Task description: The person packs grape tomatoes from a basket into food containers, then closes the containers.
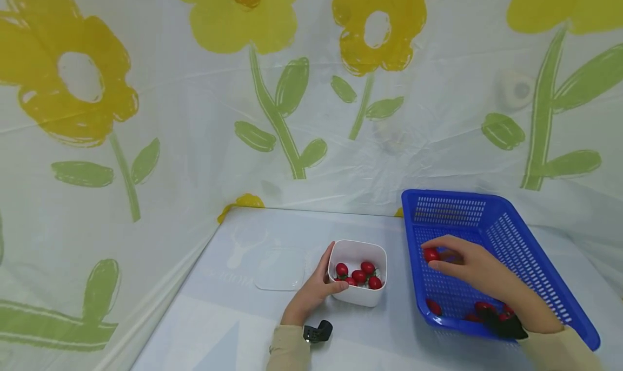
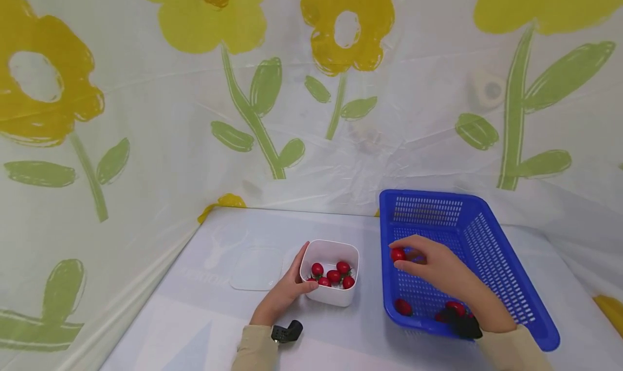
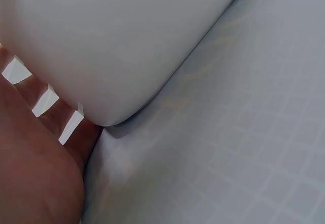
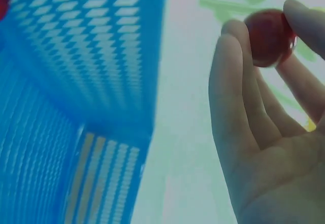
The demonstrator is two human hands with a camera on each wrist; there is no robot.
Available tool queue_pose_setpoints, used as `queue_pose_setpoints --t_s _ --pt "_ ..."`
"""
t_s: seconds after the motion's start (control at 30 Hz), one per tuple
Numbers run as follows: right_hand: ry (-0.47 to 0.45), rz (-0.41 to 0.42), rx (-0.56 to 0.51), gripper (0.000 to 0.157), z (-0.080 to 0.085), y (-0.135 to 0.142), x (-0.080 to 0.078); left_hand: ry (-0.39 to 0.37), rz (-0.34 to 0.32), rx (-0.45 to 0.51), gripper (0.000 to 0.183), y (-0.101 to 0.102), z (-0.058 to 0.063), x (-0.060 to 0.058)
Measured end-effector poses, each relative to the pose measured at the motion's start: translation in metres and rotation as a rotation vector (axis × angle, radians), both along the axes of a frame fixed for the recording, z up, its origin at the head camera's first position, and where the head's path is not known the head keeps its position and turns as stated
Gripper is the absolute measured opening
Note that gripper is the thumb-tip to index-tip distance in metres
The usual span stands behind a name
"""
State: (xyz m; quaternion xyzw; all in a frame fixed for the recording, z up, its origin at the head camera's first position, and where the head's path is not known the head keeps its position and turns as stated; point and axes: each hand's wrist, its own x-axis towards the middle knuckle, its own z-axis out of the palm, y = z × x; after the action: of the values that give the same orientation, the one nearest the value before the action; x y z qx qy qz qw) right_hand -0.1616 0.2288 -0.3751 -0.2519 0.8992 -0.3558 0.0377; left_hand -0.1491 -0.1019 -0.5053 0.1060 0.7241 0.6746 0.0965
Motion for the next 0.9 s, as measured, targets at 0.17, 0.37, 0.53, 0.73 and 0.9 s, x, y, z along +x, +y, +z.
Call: queue_pose_setpoints --t_s 0.17,0.37,0.53,0.73,0.9 --pt "0.039 -0.038 -0.105 0.039 -0.001 -0.019 0.008 -0.009 0.008 0.006 0.082 -0.001 0.000 0.000" --pt "0.028 -0.090 -0.200 0.039 -0.006 -0.044 0.014 -0.009 0.015 0.011 0.082 -0.002 0.001 0.000" --pt "0.003 -0.126 -0.263 0.041 -0.009 -0.063 0.018 -0.005 0.012 0.005 0.082 -0.003 0.001 -0.001" --pt "-0.012 -0.157 -0.359 0.041 -0.014 -0.081 0.021 -0.017 0.007 0.018 0.082 -0.001 -0.002 -0.003" --pt "-0.042 -0.214 -0.428 0.044 -0.022 -0.094 0.024 -0.014 0.004 0.012 0.081 0.002 -0.004 -0.004"
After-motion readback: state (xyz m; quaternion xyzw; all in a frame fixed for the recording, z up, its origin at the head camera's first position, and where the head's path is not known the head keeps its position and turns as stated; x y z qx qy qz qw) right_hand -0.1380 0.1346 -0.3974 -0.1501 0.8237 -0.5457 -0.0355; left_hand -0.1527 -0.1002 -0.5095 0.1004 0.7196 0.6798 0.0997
